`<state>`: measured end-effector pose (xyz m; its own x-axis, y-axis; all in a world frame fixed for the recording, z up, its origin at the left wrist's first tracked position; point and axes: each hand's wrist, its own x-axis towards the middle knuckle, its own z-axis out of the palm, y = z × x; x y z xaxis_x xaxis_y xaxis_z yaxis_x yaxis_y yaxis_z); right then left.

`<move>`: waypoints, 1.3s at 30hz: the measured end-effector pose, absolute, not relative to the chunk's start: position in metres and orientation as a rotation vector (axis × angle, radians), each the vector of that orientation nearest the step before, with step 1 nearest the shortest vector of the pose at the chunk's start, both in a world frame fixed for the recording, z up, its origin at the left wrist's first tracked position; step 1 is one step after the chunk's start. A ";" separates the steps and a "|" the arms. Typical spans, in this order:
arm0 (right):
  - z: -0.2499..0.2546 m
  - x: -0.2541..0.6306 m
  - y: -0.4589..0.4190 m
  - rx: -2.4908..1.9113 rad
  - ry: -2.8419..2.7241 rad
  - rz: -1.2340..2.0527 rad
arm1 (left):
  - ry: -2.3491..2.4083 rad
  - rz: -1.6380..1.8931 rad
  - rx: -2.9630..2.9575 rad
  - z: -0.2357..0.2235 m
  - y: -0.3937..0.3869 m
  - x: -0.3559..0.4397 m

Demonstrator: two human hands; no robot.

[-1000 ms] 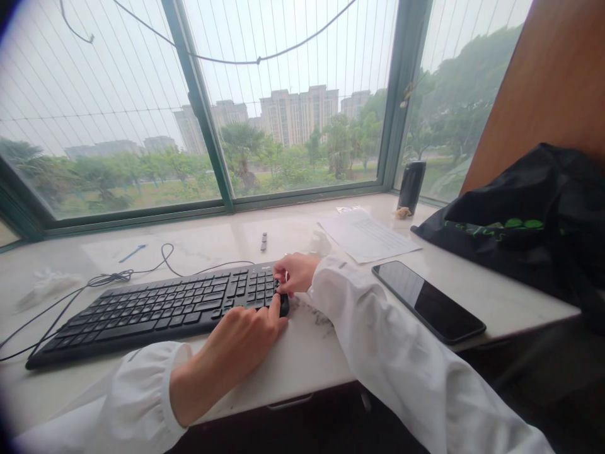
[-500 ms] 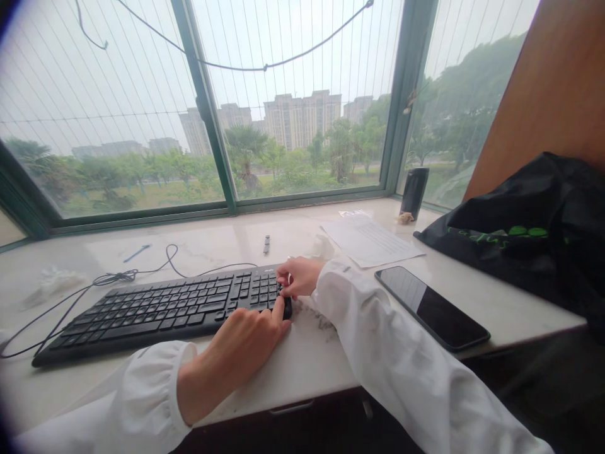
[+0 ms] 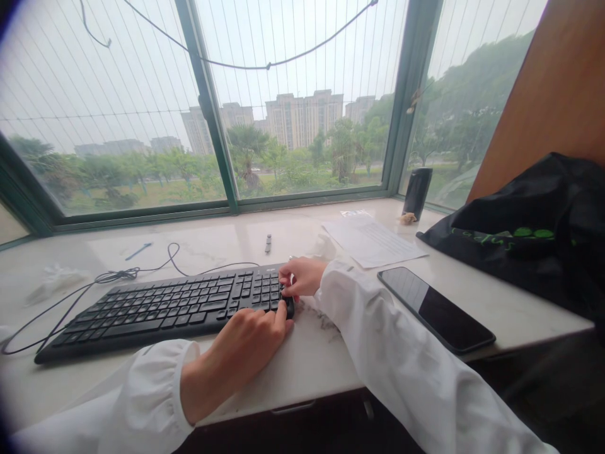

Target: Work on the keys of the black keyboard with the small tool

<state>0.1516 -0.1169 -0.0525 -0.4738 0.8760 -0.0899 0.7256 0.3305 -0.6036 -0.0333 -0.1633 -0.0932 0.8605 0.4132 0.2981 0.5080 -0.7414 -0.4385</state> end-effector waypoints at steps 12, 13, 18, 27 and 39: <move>-0.053 0.149 -0.117 -1.475 -2.261 0.901 | -0.706 -0.238 -2.561 -0.092 -0.162 -0.031; -0.053 0.148 -0.117 -1.479 -2.256 0.901 | -0.708 -0.236 -2.562 -0.092 -0.162 -0.031; -0.052 0.146 -0.119 -1.542 -2.298 0.778 | -0.718 -0.220 -2.558 -0.093 -0.163 -0.031; -0.050 0.139 -0.124 -1.593 -2.324 0.647 | -0.726 -0.210 -2.581 -0.092 -0.162 -0.031; -0.049 0.157 -0.115 -1.583 -2.173 0.379 | -0.512 -0.357 -2.539 -0.089 -0.170 -0.038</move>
<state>0.1568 -0.1149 -0.0488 -0.2610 0.9491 0.1761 0.8336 0.3136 -0.4547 -0.0376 -0.1701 -0.0885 0.8938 0.2857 0.3456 0.4231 -0.7927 -0.4389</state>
